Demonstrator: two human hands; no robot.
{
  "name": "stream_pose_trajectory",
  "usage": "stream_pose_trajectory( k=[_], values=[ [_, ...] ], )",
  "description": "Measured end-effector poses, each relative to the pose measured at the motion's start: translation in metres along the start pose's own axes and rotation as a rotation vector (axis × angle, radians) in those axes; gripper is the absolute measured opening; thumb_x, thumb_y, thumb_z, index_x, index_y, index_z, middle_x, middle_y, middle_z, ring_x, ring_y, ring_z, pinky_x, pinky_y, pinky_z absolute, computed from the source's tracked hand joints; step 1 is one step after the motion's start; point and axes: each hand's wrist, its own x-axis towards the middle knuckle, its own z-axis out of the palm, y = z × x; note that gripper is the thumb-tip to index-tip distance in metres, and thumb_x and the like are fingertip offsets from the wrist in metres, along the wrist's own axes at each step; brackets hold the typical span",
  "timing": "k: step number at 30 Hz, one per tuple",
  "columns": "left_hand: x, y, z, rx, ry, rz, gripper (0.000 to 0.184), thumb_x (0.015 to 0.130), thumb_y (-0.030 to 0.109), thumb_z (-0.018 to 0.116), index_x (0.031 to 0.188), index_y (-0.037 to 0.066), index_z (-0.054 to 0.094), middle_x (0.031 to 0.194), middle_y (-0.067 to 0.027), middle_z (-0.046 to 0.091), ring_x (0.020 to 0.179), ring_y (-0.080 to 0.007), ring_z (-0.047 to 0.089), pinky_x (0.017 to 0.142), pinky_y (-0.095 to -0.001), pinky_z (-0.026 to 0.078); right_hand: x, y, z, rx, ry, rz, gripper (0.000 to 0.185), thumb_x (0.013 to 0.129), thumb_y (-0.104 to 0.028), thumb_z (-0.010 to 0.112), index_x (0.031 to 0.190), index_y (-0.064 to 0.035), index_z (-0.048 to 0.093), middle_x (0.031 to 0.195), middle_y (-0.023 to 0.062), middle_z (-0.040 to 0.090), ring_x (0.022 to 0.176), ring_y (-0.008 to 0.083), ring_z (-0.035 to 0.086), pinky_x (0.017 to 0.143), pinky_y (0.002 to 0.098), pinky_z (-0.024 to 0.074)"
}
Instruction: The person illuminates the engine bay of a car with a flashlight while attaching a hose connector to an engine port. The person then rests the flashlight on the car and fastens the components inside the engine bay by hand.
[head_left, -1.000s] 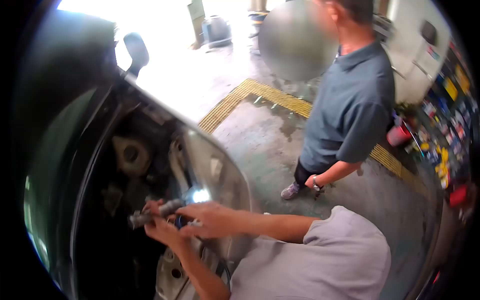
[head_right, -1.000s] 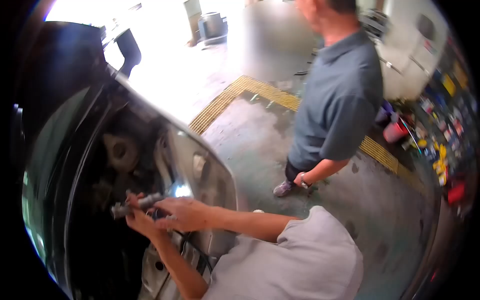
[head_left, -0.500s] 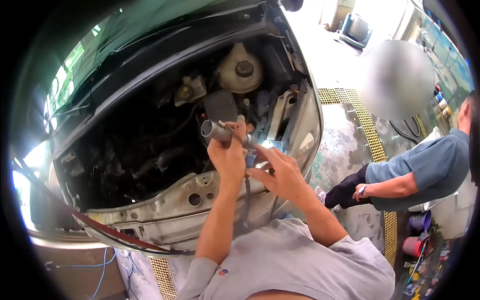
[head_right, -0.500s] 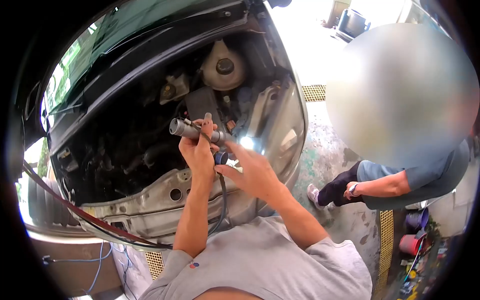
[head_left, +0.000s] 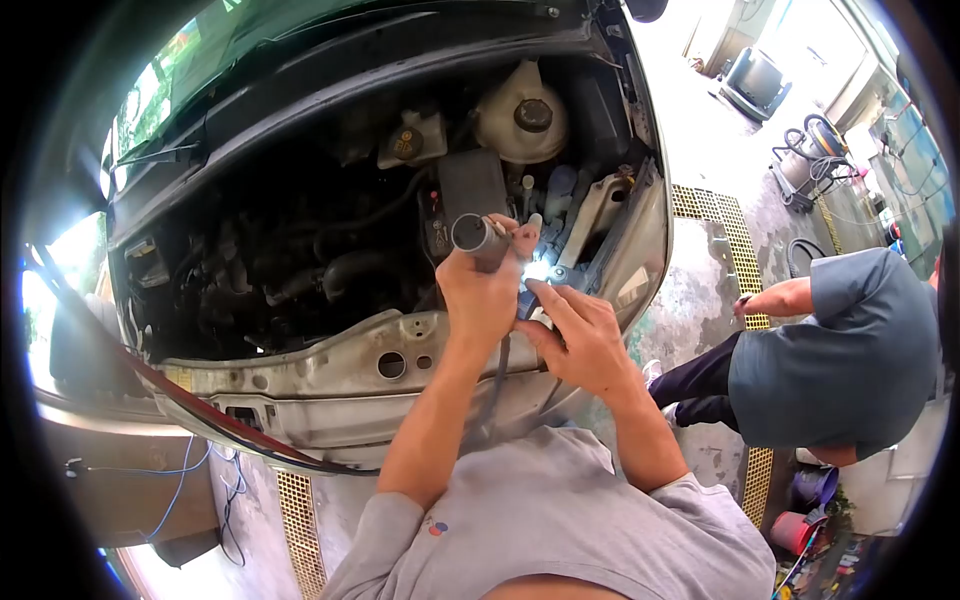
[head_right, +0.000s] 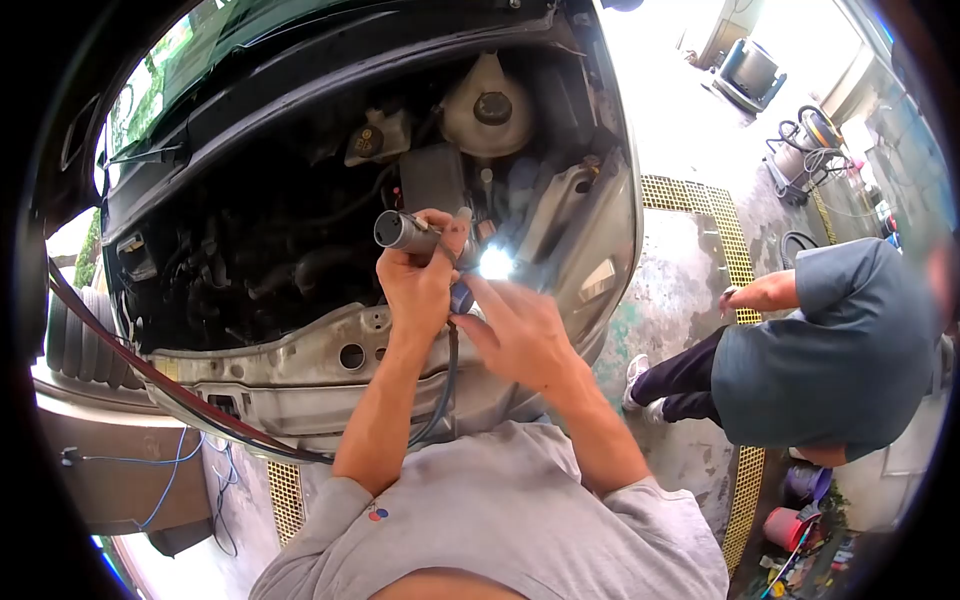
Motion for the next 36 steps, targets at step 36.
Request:
stream_pose_trajectory(
  k=[36],
  values=[
    [0.097, 0.027, -0.038, 0.170, -0.117, 0.175, 0.024, 0.082, 0.014, 0.082, 0.098, -0.001, 0.073, 0.084, -0.0026, 0.074, 0.076, -0.0065, 0.064, 0.068, -0.0249, 0.053, 0.115, 0.001, 0.021, -0.157, -0.105, 0.127, 0.027, 0.080, -0.018, 0.077, 0.094, 0.0040, 0.070, 0.075, 0.0213, 0.069, 0.069, 0.0375, 0.069, 0.065, 0.0427, 0.0536]
  ],
)
